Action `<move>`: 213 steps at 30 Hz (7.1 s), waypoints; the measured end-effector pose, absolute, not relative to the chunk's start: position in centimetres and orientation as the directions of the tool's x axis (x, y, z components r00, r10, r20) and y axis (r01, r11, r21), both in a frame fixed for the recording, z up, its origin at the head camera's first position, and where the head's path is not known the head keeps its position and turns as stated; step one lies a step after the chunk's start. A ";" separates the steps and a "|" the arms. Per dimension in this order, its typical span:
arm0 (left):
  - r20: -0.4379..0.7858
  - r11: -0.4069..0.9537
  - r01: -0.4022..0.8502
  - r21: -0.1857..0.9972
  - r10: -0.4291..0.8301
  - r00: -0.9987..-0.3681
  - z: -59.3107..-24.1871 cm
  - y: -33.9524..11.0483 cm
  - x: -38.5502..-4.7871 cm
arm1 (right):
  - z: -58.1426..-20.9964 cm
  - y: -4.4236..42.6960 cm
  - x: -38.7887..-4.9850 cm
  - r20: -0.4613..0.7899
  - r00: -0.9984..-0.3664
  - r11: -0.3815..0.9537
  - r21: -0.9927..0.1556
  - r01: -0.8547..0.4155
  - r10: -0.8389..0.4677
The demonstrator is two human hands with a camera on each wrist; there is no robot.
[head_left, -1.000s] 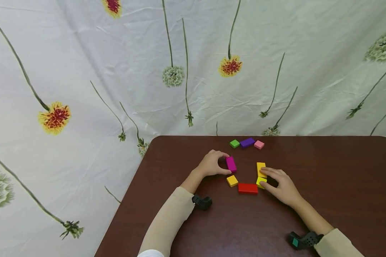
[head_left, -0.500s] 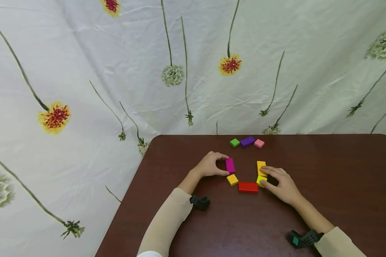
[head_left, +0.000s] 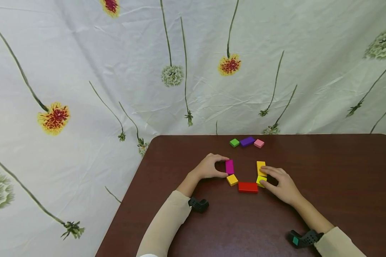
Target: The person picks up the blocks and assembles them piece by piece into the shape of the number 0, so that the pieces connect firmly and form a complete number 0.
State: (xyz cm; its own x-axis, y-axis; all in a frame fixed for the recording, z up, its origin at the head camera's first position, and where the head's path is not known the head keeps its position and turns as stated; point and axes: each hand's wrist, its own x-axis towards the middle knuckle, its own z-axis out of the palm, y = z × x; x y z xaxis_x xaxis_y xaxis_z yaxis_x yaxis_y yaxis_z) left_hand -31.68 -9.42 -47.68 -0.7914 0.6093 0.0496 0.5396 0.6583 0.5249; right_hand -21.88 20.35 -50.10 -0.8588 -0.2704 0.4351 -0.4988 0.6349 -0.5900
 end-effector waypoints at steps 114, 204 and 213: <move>0.276 0.666 0.601 0.442 0.536 -0.798 -49.5 -7.5 -26.3 | -49.7 20.8 -22.1 0.350 -0.919 0.561 -0.730 -0.389 -0.182; 0.262 0.679 0.583 0.445 0.524 -0.810 -49.5 -7.7 -26.1 | -44.6 21.0 -31.3 0.166 -0.909 0.777 -0.475 -0.414 -0.383; 0.270 0.679 0.593 0.434 0.530 -0.804 -49.4 -7.6 -26.0 | -44.7 21.1 -31.0 0.154 -0.901 0.778 -0.459 -0.428 -0.405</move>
